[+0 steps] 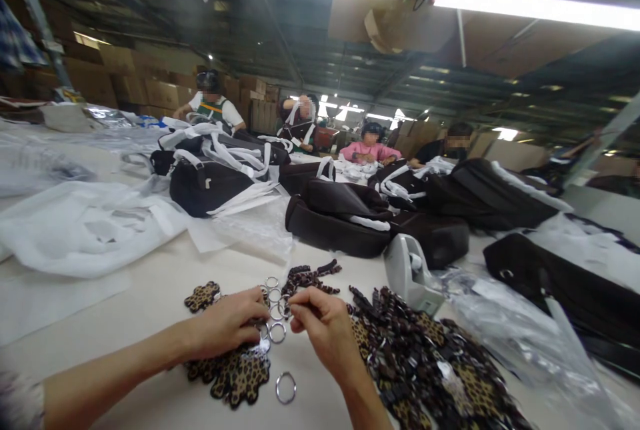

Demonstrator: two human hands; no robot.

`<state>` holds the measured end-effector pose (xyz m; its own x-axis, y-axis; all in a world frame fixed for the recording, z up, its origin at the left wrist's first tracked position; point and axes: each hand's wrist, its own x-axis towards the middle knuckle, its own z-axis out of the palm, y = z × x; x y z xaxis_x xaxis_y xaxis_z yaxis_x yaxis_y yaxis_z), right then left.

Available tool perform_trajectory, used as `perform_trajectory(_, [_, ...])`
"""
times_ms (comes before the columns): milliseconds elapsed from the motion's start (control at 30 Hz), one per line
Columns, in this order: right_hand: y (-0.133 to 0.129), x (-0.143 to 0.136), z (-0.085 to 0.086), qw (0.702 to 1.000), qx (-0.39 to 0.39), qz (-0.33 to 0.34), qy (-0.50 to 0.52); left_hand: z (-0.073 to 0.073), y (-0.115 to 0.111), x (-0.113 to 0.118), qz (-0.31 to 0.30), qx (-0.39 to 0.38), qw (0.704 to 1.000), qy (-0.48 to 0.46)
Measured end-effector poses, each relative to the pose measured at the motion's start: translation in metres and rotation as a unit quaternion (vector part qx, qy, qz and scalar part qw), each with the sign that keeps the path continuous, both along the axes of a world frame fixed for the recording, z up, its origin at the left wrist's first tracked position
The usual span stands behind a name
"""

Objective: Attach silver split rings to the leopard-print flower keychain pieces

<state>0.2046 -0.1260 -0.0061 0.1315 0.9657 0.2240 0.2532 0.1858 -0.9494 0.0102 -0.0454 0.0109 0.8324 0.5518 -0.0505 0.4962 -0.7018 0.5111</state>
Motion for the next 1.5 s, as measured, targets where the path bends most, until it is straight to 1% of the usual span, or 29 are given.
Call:
perform_trajectory(67, [0.000,0.000,-0.002,1.000,-0.002,0.005,0.001,-0.004,-0.011,-0.002,0.013,0.025,1.000,0.014])
perform_trajectory(133, [0.001,0.000,-0.003,1.000,0.000,0.006,0.000,-0.003,-0.020,-0.005,0.020,0.042,0.999,0.007])
perform_trajectory(200, [0.001,0.000,-0.003,1.000,-0.001,0.005,-0.002,-0.001,-0.026,-0.010,0.000,0.055,0.998,0.010])
perform_trajectory(267, [0.001,0.001,-0.003,1.000,-0.003,0.004,-0.004,-0.001,-0.031,-0.015,-0.035,0.064,0.997,0.030])
perform_trajectory(300, [0.000,0.001,-0.003,1.000,-0.005,0.004,-0.004,-0.003,-0.032,-0.016,-0.051,0.064,0.996,0.039])
perform_trajectory(367, [0.000,0.001,-0.002,1.000,-0.008,0.003,-0.001,-0.008,-0.032,-0.019,-0.057,0.055,0.996,0.034])
perform_trajectory(467, [0.001,0.000,-0.002,1.000,-0.014,0.002,0.003,-0.016,-0.024,-0.021,-0.028,0.016,0.999,-0.028])
perform_trajectory(533, [0.001,-0.001,-0.002,1.000,-0.019,0.005,0.011,-0.018,-0.015,-0.024,0.020,-0.026,0.994,-0.104])
perform_trajectory(600, [0.001,-0.003,-0.002,0.999,-0.031,0.012,0.025,-0.019,-0.006,-0.025,0.085,-0.089,0.976,-0.180])
perform_trajectory(667, [0.001,-0.006,-0.002,0.998,-0.048,0.020,0.044,-0.020,0.001,-0.026,0.142,-0.177,0.945,-0.235])
perform_trajectory(700, [0.000,-0.007,-0.002,0.997,-0.058,0.025,0.053,-0.021,0.003,-0.026,0.160,-0.226,0.926,-0.256])
perform_trajectory(800, [-0.001,-0.011,-0.005,0.993,-0.077,0.038,0.075,-0.023,0.009,-0.024,0.189,-0.353,0.856,-0.327])
perform_trajectory(867, [-0.001,-0.015,-0.006,0.991,-0.086,0.049,0.090,-0.024,0.010,-0.023,0.206,-0.403,0.812,-0.368])
perform_trajectory(933, [-0.001,-0.021,-0.008,0.987,-0.102,0.064,0.108,-0.025,0.010,-0.023,0.218,-0.432,0.785,-0.388])
perform_trajectory(1000, [-0.001,-0.027,-0.011,0.980,-0.125,0.081,0.129,-0.024,0.008,-0.023,0.212,-0.442,0.777,-0.394])
perform_trajectory(1167, [0.002,-0.038,-0.019,0.964,-0.164,0.103,0.183,-0.020,0.000,-0.021,0.178,-0.441,0.782,-0.402])
perform_trajectory(1300, [0.003,-0.041,-0.022,0.961,-0.169,0.110,0.188,-0.016,-0.003,-0.019,0.170,-0.452,0.775,-0.408])
perform_trajectory(1500, [0.001,-0.039,-0.018,0.959,-0.157,0.115,0.205,-0.017,-0.003,-0.020,0.151,-0.465,0.766,-0.416])
